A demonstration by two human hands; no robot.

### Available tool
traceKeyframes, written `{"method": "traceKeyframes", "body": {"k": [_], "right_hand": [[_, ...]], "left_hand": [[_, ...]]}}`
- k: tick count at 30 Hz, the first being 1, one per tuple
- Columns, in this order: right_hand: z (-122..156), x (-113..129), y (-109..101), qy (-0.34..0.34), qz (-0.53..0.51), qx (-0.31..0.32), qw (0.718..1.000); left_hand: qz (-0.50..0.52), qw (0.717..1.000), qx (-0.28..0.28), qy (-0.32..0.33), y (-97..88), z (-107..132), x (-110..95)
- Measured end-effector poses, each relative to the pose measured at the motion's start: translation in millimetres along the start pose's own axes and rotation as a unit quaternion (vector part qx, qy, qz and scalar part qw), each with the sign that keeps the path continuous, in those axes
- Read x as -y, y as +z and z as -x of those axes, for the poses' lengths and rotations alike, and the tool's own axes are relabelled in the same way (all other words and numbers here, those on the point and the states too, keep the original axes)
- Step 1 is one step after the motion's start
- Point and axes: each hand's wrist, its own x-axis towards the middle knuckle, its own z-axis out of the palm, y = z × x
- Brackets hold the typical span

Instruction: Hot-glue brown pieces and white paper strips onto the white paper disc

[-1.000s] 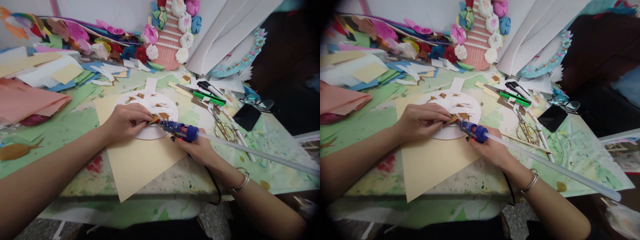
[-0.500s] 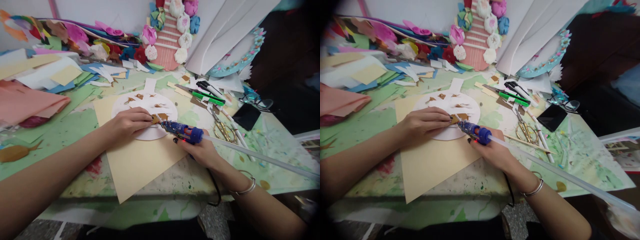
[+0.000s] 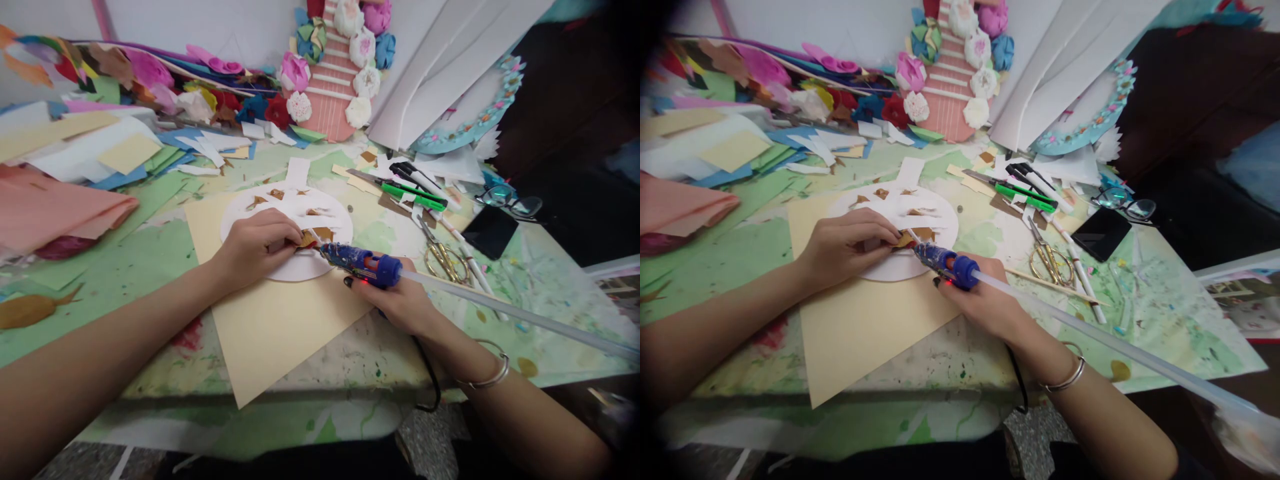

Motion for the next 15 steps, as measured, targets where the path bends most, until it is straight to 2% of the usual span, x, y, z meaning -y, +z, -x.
{"method": "traceKeyframes", "body": {"k": [9,12,15], "right_hand": [[-0.1,-1.5,1.2,0.012,0.0,0.01,1.0],[0.3,-1.8,1.9,0.009,0.005,0.003,1.0],[-0.4,-1.9,2.1,0.011,0.004,0.01,1.0]], "left_hand": [[-0.018,0.998,-0.023,-0.05,3.0,-1.0,-7.5],[-0.027,0.998,-0.031,-0.043,4.1,-1.7,-8.6],[-0.026,0.999,-0.026,-0.005,5.0,-2.1,-7.7]]}}
